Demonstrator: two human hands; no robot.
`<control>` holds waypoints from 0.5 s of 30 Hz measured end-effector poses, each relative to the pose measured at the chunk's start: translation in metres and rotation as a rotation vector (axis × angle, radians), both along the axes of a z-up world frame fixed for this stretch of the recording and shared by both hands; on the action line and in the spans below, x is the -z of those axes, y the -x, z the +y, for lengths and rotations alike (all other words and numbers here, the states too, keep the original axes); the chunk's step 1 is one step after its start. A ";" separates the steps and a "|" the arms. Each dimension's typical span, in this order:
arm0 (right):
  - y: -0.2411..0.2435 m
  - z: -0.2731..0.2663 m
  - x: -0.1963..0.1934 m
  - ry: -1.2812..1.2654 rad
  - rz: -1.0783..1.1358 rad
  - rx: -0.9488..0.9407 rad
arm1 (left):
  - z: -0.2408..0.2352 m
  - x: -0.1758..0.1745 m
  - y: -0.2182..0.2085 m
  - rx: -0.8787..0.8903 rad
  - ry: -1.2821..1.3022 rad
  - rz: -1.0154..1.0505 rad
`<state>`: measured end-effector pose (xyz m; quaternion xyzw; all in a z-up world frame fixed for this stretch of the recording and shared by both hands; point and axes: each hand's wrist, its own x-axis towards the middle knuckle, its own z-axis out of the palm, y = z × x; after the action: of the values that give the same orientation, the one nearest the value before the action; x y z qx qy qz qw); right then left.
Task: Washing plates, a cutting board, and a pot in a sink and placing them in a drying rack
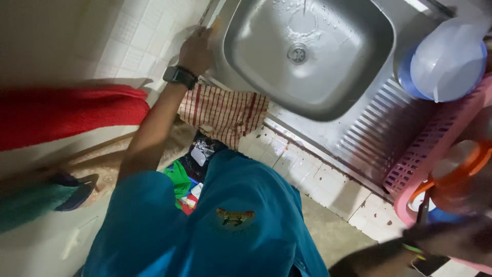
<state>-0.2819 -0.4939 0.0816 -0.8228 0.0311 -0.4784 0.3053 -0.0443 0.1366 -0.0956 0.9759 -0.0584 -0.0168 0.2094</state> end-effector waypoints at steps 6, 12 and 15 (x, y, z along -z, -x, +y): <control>0.010 0.095 0.029 -0.267 0.083 -0.137 | 0.019 0.053 -0.029 0.107 -0.283 -0.124; 0.011 0.117 0.019 -0.272 0.261 -0.109 | 0.011 0.053 -0.040 0.080 -0.330 -0.128; 0.005 0.124 0.014 -0.339 0.261 -0.208 | 0.010 0.060 -0.048 0.049 -0.500 -0.101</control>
<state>-0.2865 -0.3696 0.0675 -0.8134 0.0653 -0.3218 0.4801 0.0037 0.1463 -0.1555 0.9953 -0.0867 0.0128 -0.0420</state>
